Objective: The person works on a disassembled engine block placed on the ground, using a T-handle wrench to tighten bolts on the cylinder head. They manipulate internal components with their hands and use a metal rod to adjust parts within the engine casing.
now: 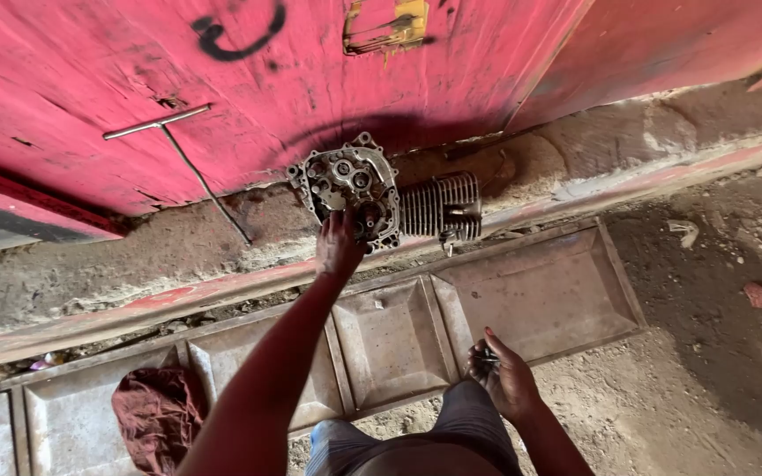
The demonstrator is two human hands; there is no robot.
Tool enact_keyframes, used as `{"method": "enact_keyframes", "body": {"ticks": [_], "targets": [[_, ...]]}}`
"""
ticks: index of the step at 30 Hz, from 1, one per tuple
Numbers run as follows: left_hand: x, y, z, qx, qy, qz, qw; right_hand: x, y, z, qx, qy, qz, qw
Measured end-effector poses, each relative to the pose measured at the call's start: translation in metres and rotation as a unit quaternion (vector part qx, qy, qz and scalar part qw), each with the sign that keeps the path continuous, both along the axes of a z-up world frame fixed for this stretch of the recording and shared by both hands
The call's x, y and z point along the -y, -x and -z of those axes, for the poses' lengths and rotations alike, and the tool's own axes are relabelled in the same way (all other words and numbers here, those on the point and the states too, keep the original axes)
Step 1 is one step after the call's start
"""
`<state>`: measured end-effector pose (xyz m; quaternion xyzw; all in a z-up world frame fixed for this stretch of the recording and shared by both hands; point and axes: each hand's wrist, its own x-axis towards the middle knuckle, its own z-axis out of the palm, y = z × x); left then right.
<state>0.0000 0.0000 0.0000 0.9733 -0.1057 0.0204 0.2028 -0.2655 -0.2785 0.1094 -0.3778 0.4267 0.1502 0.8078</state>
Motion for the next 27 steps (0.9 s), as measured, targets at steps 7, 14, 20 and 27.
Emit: {"method": "enact_keyframes", "body": {"ticks": [7, 14, 20, 27], "targets": [[0.003, 0.005, -0.004, 0.046, -0.010, 0.006, 0.999, 0.000, -0.003, 0.002, 0.009, -0.017, -0.001, 1.000], [0.012, 0.013, -0.011, 0.055, 0.039, -0.038, 0.997, 0.001, -0.001, 0.012, 0.003, -0.026, 0.016, 1.000], [0.026, 0.008, -0.030, -0.079, -0.038, -0.055, 0.995, -0.007, 0.001, 0.006, -0.003, -0.018, 0.019, 1.000], [0.018, 0.000, -0.005, -0.031, -0.067, -0.032, 0.997, -0.005, 0.002, 0.007, -0.007, -0.015, 0.025, 1.000]]}}
